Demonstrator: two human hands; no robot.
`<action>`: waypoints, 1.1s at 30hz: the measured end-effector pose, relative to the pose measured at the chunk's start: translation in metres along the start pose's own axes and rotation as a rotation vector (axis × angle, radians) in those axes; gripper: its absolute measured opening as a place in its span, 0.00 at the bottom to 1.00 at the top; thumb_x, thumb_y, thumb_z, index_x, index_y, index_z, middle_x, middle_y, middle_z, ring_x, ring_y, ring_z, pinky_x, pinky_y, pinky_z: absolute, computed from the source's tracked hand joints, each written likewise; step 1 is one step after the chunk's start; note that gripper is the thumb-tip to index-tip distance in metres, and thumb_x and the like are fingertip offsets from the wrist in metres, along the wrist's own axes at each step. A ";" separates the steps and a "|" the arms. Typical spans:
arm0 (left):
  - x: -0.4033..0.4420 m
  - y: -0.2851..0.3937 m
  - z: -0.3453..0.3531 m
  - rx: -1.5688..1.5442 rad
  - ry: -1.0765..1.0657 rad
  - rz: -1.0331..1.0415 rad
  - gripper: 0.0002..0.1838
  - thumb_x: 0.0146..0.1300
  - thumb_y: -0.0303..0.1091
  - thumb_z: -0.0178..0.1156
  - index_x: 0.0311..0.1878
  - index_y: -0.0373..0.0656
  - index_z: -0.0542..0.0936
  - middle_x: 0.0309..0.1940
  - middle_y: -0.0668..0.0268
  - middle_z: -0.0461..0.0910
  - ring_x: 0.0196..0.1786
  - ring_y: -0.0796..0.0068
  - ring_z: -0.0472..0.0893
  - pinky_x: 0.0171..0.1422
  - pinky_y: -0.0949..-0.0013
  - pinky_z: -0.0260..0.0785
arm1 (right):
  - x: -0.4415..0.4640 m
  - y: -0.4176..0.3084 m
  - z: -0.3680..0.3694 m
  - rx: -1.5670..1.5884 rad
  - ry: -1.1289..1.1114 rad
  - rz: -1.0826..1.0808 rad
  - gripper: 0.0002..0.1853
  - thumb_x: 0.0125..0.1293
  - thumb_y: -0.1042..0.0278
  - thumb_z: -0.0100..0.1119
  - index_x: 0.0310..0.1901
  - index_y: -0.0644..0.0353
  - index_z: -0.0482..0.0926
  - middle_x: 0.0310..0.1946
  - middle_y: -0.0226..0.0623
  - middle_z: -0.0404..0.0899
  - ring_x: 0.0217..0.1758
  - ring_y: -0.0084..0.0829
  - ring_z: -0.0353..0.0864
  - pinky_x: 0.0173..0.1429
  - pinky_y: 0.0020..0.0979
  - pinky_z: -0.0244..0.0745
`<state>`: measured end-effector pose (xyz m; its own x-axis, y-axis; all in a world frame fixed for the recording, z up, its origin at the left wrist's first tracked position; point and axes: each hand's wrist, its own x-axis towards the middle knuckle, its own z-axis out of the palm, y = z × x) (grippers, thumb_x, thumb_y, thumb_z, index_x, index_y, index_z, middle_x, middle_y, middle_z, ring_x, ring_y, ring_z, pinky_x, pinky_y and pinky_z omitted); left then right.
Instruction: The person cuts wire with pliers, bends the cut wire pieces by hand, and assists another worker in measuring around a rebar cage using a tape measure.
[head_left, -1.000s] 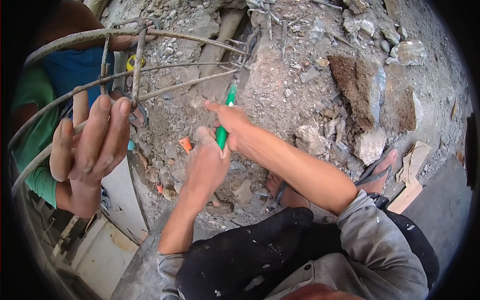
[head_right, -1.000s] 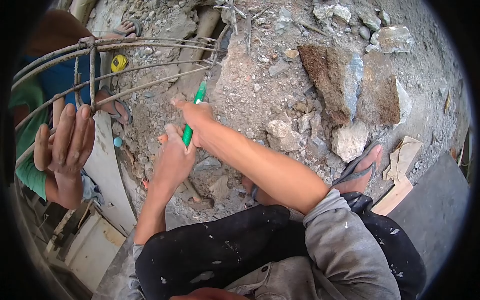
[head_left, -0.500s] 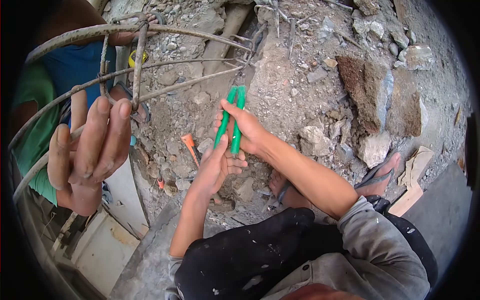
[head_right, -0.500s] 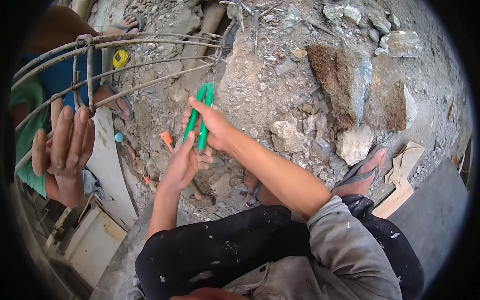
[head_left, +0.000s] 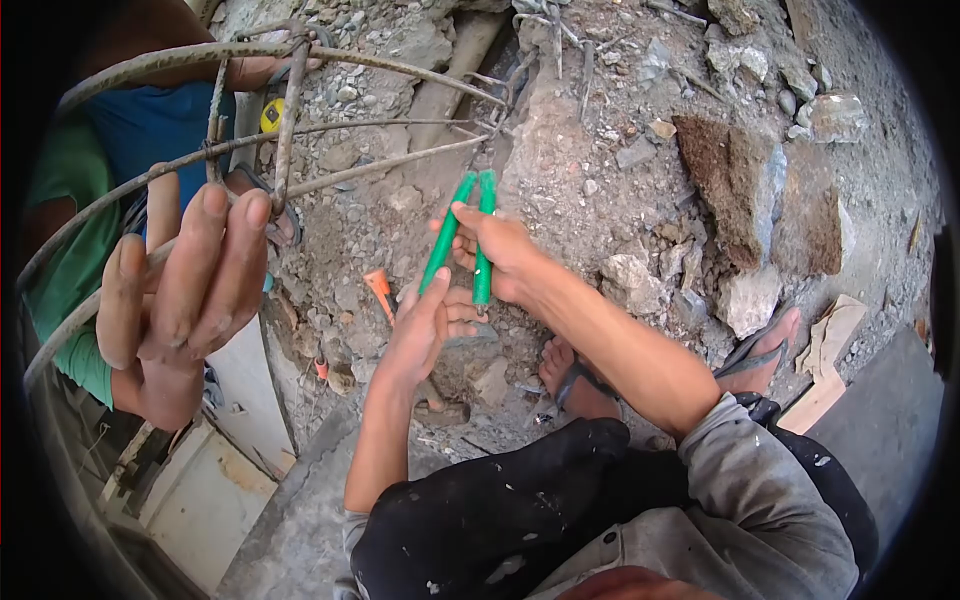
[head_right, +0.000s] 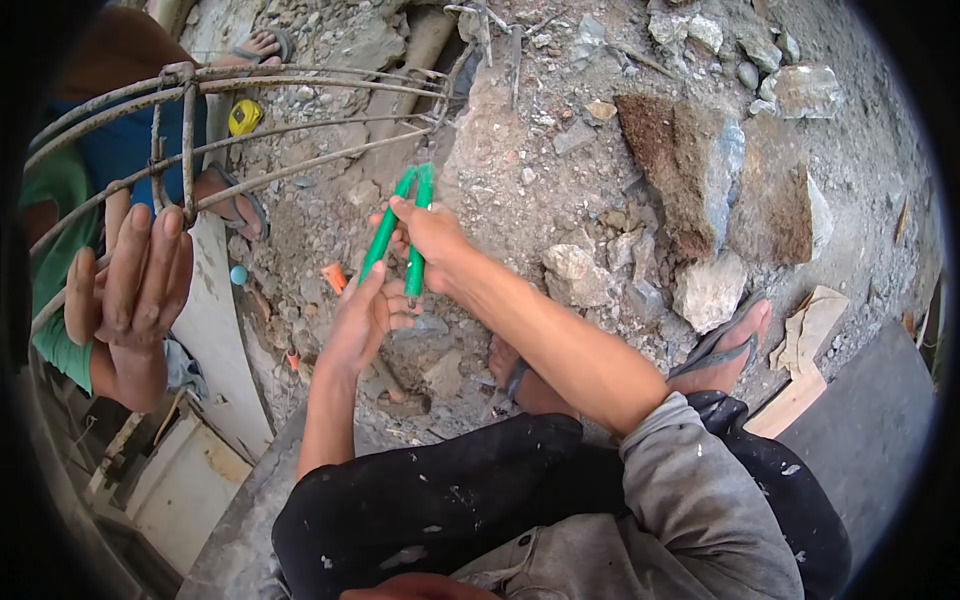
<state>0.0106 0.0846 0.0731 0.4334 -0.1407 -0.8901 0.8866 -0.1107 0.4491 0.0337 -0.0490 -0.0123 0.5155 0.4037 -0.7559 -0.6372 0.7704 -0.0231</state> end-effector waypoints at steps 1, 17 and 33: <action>-0.001 0.001 0.002 0.037 0.026 -0.010 0.22 0.77 0.50 0.44 0.60 0.40 0.67 0.39 0.56 0.83 0.37 0.68 0.84 0.38 0.68 0.77 | 0.000 0.001 0.002 -0.001 -0.002 -0.001 0.10 0.74 0.61 0.54 0.45 0.59 0.76 0.49 0.43 0.82 0.36 0.25 0.78 0.42 0.26 0.78; 0.006 0.011 0.011 -0.760 -0.245 -0.357 0.34 0.69 0.69 0.40 0.49 0.42 0.71 0.38 0.54 0.75 0.31 0.67 0.75 0.30 0.74 0.68 | 0.009 0.015 -0.003 0.280 -0.187 -0.005 0.19 0.68 0.48 0.61 0.44 0.57 0.73 0.36 0.31 0.77 0.38 0.28 0.78 0.45 0.33 0.78; -0.011 0.007 0.011 1.047 0.440 0.417 0.20 0.76 0.47 0.45 0.50 0.37 0.57 0.39 0.48 0.74 0.41 0.51 0.81 0.42 0.54 0.71 | 0.007 0.007 0.033 0.027 0.184 0.085 0.13 0.64 0.62 0.67 0.38 0.59 0.74 0.27 0.32 0.74 0.28 0.29 0.76 0.33 0.34 0.77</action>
<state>0.0105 0.0749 0.0868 0.8531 -0.0308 -0.5208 0.1939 -0.9080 0.3713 0.0517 -0.0243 0.0035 0.3454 0.3730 -0.8611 -0.6569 0.7514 0.0620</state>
